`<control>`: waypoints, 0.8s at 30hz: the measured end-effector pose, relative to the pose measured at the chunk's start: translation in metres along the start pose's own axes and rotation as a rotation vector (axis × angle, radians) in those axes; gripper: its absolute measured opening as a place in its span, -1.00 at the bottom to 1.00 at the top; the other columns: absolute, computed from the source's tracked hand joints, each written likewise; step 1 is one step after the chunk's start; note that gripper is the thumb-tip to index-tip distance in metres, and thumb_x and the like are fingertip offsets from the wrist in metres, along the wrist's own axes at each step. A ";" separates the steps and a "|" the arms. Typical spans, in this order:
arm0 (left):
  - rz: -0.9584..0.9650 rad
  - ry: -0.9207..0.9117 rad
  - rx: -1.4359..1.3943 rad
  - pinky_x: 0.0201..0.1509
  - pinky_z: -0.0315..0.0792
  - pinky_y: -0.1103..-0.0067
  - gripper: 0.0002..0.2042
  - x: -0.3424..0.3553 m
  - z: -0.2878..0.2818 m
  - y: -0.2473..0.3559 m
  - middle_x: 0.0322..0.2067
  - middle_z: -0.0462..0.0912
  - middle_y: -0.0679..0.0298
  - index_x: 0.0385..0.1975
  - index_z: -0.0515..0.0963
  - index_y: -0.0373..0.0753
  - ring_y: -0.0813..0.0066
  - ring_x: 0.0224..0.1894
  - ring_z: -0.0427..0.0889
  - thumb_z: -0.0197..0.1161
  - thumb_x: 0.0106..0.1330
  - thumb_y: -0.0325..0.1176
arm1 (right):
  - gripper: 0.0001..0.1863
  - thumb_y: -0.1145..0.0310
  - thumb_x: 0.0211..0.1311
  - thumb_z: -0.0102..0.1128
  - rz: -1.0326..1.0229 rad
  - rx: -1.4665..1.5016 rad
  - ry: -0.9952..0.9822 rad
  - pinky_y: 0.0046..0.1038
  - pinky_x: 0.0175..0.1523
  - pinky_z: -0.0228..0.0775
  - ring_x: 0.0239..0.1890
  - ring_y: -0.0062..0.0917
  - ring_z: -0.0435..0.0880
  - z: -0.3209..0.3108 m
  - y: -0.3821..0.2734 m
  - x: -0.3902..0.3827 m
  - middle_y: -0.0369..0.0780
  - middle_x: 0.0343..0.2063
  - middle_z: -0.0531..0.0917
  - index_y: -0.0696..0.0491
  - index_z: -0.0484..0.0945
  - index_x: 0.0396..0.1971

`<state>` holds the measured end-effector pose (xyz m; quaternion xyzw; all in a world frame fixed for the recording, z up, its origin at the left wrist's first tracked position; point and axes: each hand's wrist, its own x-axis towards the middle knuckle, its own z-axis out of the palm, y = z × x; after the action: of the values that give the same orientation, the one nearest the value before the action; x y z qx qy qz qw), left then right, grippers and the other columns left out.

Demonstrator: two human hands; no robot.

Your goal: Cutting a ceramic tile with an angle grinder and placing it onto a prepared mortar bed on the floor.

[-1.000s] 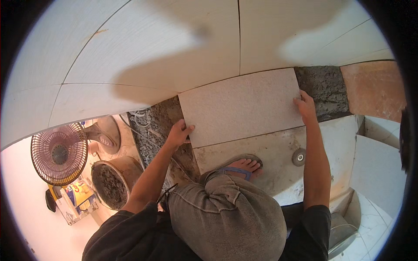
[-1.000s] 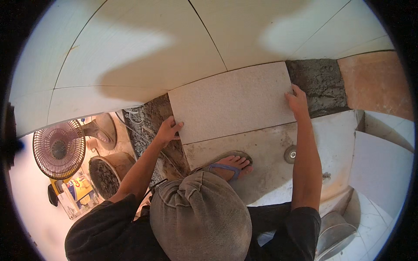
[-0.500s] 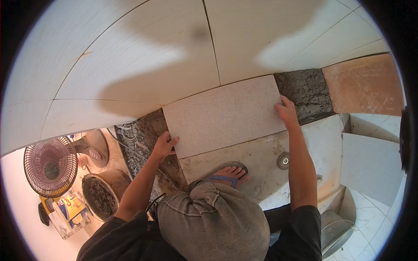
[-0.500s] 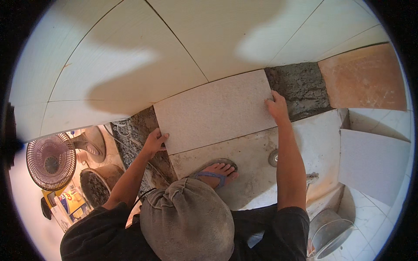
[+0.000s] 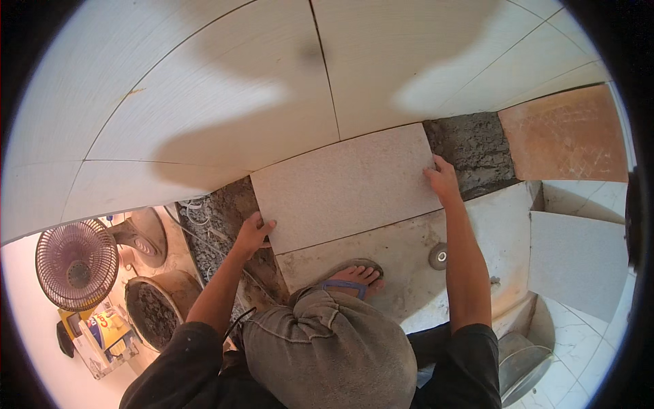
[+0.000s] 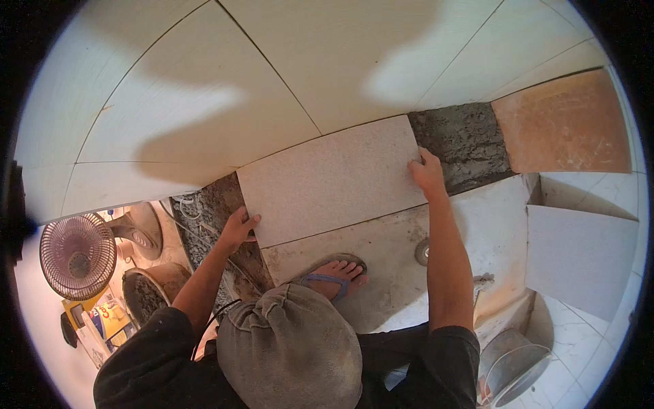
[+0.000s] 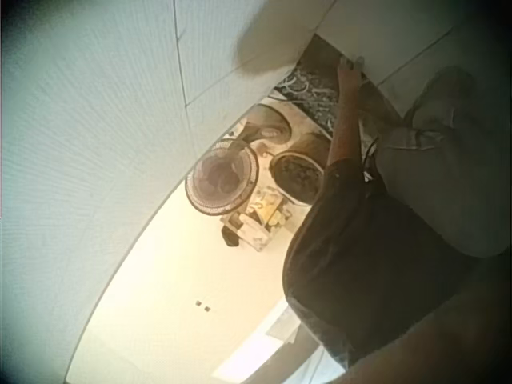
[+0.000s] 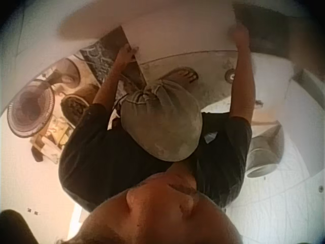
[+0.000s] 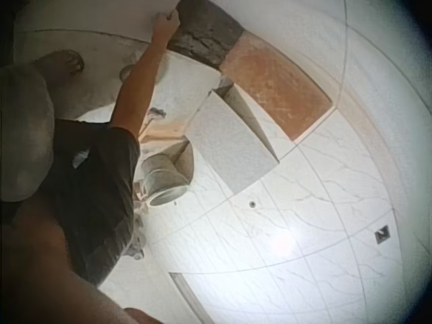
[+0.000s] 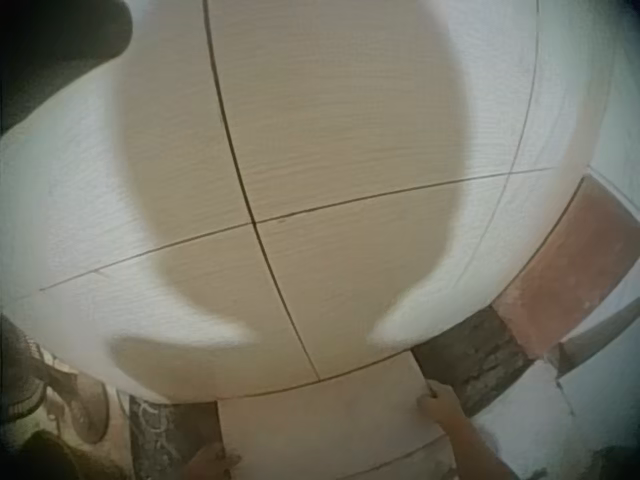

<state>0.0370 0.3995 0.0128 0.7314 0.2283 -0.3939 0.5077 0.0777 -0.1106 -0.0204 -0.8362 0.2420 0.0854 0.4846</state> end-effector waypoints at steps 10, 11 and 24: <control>0.025 0.019 0.036 0.08 0.69 0.16 -0.52 0.006 -0.006 -0.007 0.06 0.60 0.06 0.27 0.35 -0.36 0.15 0.12 0.64 0.24 0.51 -0.22 | -0.44 0.35 0.14 0.34 0.060 0.045 0.017 -0.29 0.20 0.43 0.09 -0.20 0.67 0.006 -0.012 -0.005 0.03 0.06 0.70 0.23 0.58 0.17; 0.030 0.022 0.036 0.08 0.69 0.16 -0.52 0.005 -0.009 -0.009 0.06 0.60 0.06 0.27 0.35 -0.36 0.15 0.12 0.64 0.24 0.51 -0.22 | -0.44 0.35 0.14 0.34 0.055 0.046 0.019 -0.29 0.20 0.43 0.09 -0.20 0.67 0.010 -0.010 -0.001 0.03 0.06 0.70 0.23 0.58 0.17; 0.248 -0.016 -0.017 -0.08 0.74 0.32 -0.57 -0.031 0.019 0.019 -0.02 0.67 0.11 0.22 0.38 -0.35 0.30 0.01 0.69 0.26 0.48 -0.26 | -0.55 0.24 0.17 0.45 0.059 0.232 0.159 -0.44 -0.06 0.44 -0.23 -0.53 0.63 -0.062 -0.025 -0.040 -0.21 -0.26 0.73 0.22 0.67 -0.03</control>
<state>0.0262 0.3767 0.0456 0.7466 0.1354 -0.3318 0.5605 0.0495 -0.1404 0.0460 -0.7713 0.3122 0.0045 0.5546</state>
